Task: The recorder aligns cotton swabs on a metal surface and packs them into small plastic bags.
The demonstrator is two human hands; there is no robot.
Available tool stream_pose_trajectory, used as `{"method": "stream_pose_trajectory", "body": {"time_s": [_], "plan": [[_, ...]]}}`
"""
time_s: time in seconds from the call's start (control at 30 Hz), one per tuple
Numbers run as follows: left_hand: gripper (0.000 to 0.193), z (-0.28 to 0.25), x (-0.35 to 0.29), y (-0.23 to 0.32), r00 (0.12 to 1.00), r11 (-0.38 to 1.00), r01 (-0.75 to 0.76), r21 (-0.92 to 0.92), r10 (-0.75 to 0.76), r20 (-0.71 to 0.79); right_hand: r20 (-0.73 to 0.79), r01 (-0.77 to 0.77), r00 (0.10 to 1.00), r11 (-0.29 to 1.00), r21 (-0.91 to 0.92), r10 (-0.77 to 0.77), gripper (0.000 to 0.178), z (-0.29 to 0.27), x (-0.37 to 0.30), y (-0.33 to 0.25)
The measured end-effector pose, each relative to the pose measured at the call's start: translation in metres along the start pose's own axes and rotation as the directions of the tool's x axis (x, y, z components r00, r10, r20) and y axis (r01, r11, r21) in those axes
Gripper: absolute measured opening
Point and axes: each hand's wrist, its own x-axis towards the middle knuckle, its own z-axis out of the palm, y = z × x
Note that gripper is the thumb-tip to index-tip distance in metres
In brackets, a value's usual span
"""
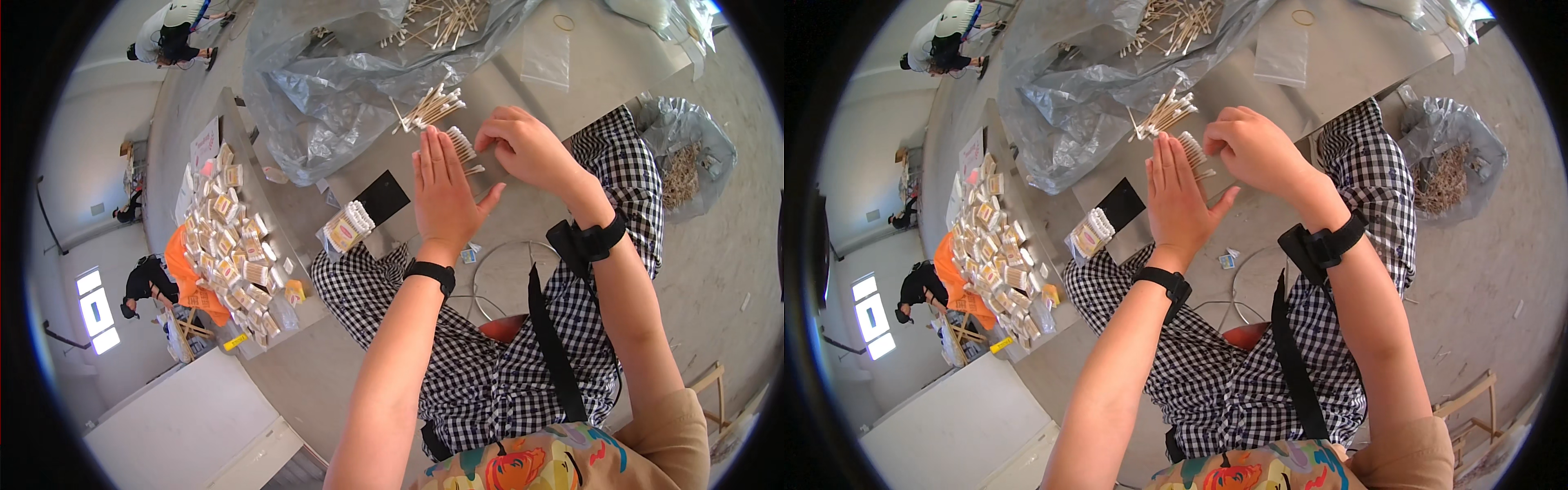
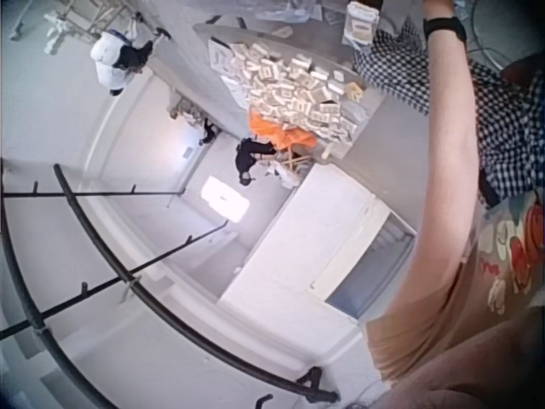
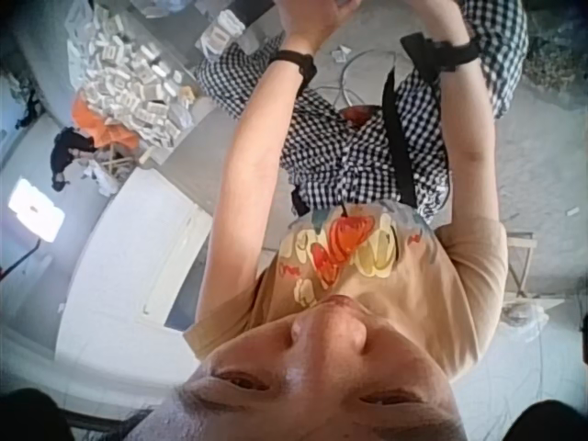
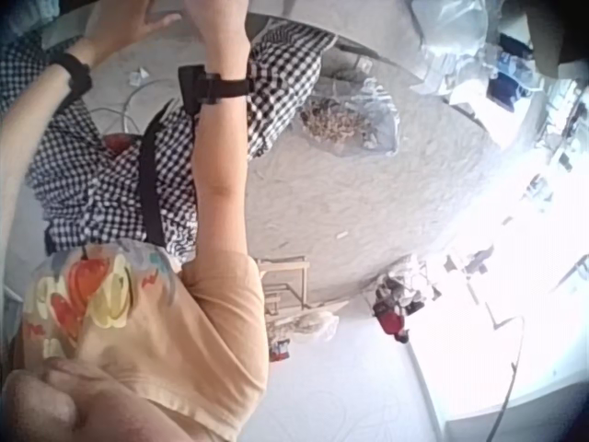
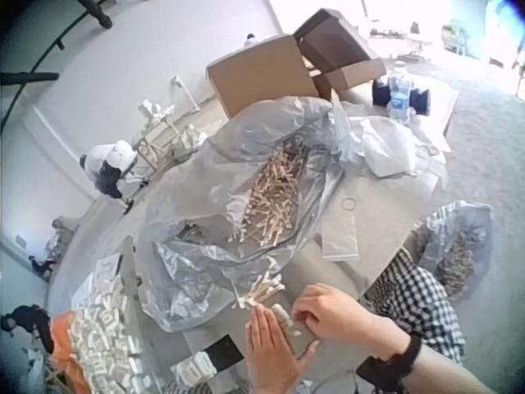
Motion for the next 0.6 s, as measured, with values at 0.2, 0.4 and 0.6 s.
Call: {"method": "stream_pose_trajectory", "body": {"time_s": [0.2, 0.4, 0.6], "plan": [[0.107, 0.0008, -0.0006, -0.0009, 1.000, 1.000, -0.008, 0.005, 0.008, -0.011, -0.006, 0.012, 1.000, 0.999, -0.048, -0.012, 0.022, 0.0051, 0.0001, 0.0007], [0.106, 0.0009, -0.0003, -0.0016, 1.000, 1.000, -0.009, 0.002, 0.010, -0.020, 0.040, 0.043, 0.998, 0.995, -0.087, -0.039, 0.018, 0.0045, 0.0011, -0.0012], [0.106, 0.0010, -0.0005, -0.0012, 1.000, 1.000, -0.006, 0.007, 0.006, -0.019, -0.097, 0.039, 0.994, 0.998, -0.057, -0.044, 0.014, 0.0090, 0.0032, -0.0004]]}}
